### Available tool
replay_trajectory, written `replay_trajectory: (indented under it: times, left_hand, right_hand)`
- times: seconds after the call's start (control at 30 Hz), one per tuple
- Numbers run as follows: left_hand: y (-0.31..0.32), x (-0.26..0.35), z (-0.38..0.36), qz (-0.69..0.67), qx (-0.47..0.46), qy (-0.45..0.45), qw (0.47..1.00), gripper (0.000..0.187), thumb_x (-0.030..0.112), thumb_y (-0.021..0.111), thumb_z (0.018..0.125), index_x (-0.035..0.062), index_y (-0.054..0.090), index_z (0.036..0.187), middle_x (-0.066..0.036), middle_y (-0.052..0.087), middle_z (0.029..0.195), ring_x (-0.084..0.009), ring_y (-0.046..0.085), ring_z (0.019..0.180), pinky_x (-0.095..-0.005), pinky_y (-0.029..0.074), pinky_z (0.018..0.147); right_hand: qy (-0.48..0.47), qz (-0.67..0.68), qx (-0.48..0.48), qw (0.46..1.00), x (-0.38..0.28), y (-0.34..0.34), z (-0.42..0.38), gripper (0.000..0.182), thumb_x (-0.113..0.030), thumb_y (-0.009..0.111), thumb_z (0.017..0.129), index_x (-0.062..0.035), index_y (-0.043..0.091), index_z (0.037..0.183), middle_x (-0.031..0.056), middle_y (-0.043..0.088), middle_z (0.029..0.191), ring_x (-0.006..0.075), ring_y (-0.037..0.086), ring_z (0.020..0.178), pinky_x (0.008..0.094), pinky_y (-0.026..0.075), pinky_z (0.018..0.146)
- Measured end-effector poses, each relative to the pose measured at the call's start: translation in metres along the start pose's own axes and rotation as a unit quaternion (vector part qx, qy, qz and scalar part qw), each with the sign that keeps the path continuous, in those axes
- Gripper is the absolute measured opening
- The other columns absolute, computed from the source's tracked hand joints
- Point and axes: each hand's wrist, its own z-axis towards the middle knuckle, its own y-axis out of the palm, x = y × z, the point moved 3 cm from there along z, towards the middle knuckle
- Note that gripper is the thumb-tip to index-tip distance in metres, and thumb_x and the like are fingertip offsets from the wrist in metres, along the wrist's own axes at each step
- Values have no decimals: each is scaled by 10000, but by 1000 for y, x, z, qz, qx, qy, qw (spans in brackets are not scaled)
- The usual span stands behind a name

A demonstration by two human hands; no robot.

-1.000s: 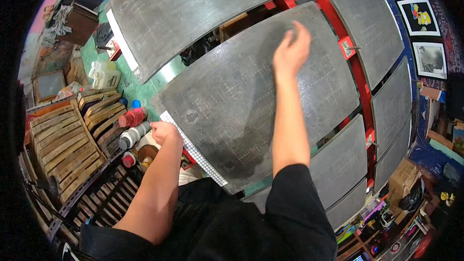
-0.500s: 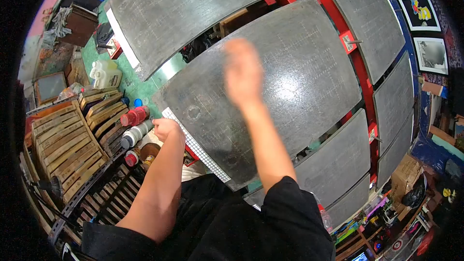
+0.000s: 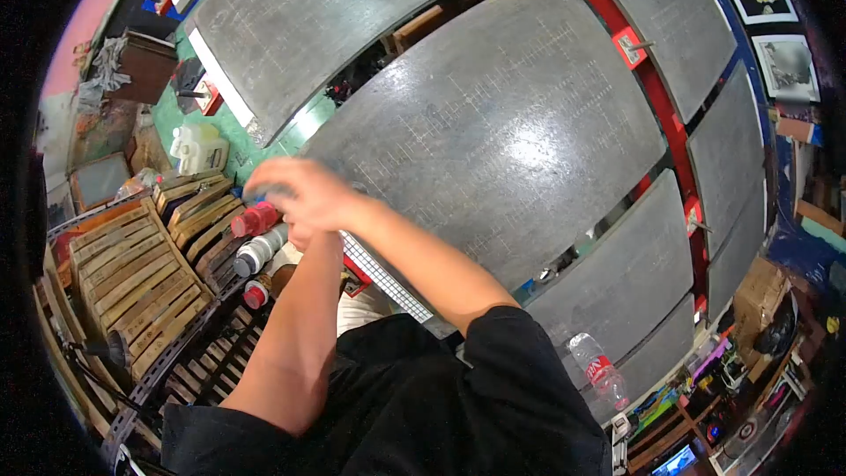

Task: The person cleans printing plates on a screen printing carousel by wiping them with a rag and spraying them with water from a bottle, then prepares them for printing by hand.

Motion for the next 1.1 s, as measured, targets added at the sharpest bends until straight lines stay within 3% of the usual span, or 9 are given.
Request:
replay_trajectory:
  times: [0.1, 0.27, 0.4, 0.57, 0.6, 0.67, 0.73, 0.9, 1.1]
  left_hand:
    - [-28, 34, -21, -67, 57, -233, 968, 523, 415, 388, 1072, 150, 832, 994, -149, 782, 1081, -417, 689, 1056, -535, 504, 965]
    - [-33, 38, -26, -48, 41, -241, 968, 532, 416, 376, 1072, 153, 832, 998, -140, 778, 1115, -421, 670, 1104, -537, 488, 990]
    - [-31, 39, -27, -85, 43, -228, 969, 544, 416, 382, 1068, 104, 824, 1012, -163, 771, 1132, -416, 669, 1114, -521, 487, 1011]
    - [8, -16, 2, -61, 44, -224, 972, 578, 414, 373, 1068, 27, 802, 1044, -203, 757, 1169, -421, 676, 1120, -513, 498, 1014]
    - [42, -55, 38, -404, -20, -176, 898, 587, 413, 368, 1070, 12, 795, 1056, -213, 753, 1178, -425, 678, 1121, -521, 501, 1011]
    - [53, -31, 32, -695, -85, -106, 706, 596, 413, 362, 1071, -4, 788, 1068, -223, 748, 1187, -428, 679, 1122, -529, 503, 1008]
    - [-28, 38, -20, -77, 26, -255, 964, 588, 415, 361, 1073, 9, 786, 1091, -227, 747, 1183, -430, 680, 1119, -536, 499, 1019]
    - [-29, 37, -24, -85, 23, -232, 969, 575, 415, 350, 1079, 52, 797, 1080, -182, 764, 1150, -428, 680, 1116, -533, 498, 1008]
    - [-32, 39, -25, -86, 22, -205, 975, 554, 417, 353, 1082, 97, 805, 1060, -159, 769, 1144, -427, 677, 1106, -531, 498, 999]
  right_hand:
    - [57, -225, 276, 933, -32, -110, -73, 299, -69, 664, 945, -80, 715, 1238, 127, 686, 1319, 301, 630, 1260, 418, 461, 1111]
    - [173, -549, 612, 542, -49, -274, -299, 281, -41, 621, 989, -30, 696, 1260, 149, 698, 1271, 327, 635, 1230, 426, 474, 1089]
    - [169, -604, 465, 624, -14, -214, -287, 290, 6, 581, 951, -26, 703, 1212, 170, 706, 1233, 359, 647, 1206, 455, 492, 1068]
    - [14, -156, 53, 986, 16, -17, -114, 392, -44, 608, 893, -105, 700, 1268, 135, 642, 1380, 339, 538, 1397, 428, 446, 1167]
    - [16, -107, -6, 994, -2, 4, -90, 402, -45, 612, 908, -103, 691, 1298, 133, 628, 1409, 324, 548, 1398, 413, 452, 1163]
    - [13, -119, 58, 991, -16, -11, -84, 397, -32, 610, 910, -105, 693, 1291, 133, 630, 1409, 323, 566, 1377, 412, 458, 1158]
    - [44, -198, 179, 963, -32, -55, -93, 391, -22, 609, 914, -104, 694, 1287, 137, 648, 1381, 327, 607, 1322, 415, 467, 1149]
    - [100, -528, 602, 591, -38, -227, -238, 326, -4, 602, 970, -7, 672, 1288, 179, 671, 1332, 345, 614, 1286, 440, 449, 1130]
    - [247, -540, 588, 550, 4, -347, -257, 306, -58, 604, 961, -81, 728, 1240, 169, 711, 1255, 361, 666, 1192, 441, 504, 1047]
